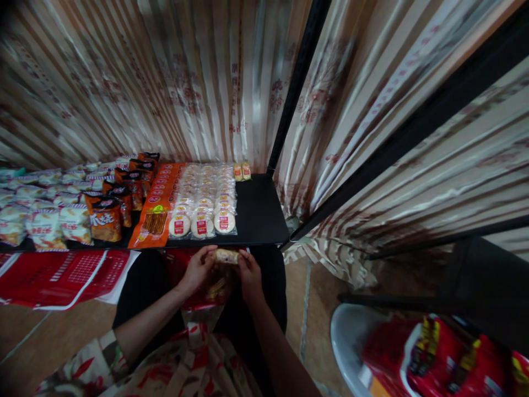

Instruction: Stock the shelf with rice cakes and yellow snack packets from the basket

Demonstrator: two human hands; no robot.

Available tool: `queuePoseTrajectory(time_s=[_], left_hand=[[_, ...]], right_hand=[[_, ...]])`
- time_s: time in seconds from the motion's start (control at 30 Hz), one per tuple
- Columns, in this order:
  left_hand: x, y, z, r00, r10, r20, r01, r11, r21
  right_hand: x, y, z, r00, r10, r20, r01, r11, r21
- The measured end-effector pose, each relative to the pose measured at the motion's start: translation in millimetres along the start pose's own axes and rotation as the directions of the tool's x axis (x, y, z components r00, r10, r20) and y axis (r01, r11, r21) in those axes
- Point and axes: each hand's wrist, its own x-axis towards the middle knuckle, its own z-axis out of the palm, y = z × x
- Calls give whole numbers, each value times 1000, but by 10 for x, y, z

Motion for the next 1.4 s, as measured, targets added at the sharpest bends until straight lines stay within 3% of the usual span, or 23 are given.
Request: queuePoseTrajectory(time_s=[0.43, 0.7, 0.9, 1.13, 1.23, 1.4], left_hand=[[71, 188, 184, 999, 37, 33, -38, 999, 28], [139, 304, 297, 999, 35, 39, -37, 998, 47], [144, 543, 378, 998, -42, 44, 44, 998, -44], [205, 701, 459, 997, -70, 45, 77, 979, -187], [233, 735, 471, 996, -72, 46, 81, 970, -230], [271, 780, 477, 994, -81, 69, 98, 951, -294]], right_hand=[[0, -216, -140, 993, 90, 75, -98, 989, 110], [33, -319, -194, 994, 79, 75, -90, 983, 160], [-1, -377, -208, 990, -105, 93, 100, 993, 63], [-36, -351, -197, 923, -359, 139, 377, 915, -146], [-26, -328, -206, 866, -462, 190, 495, 845, -203], [-46, -350, -211, 762, -581, 288, 646, 642, -413]])
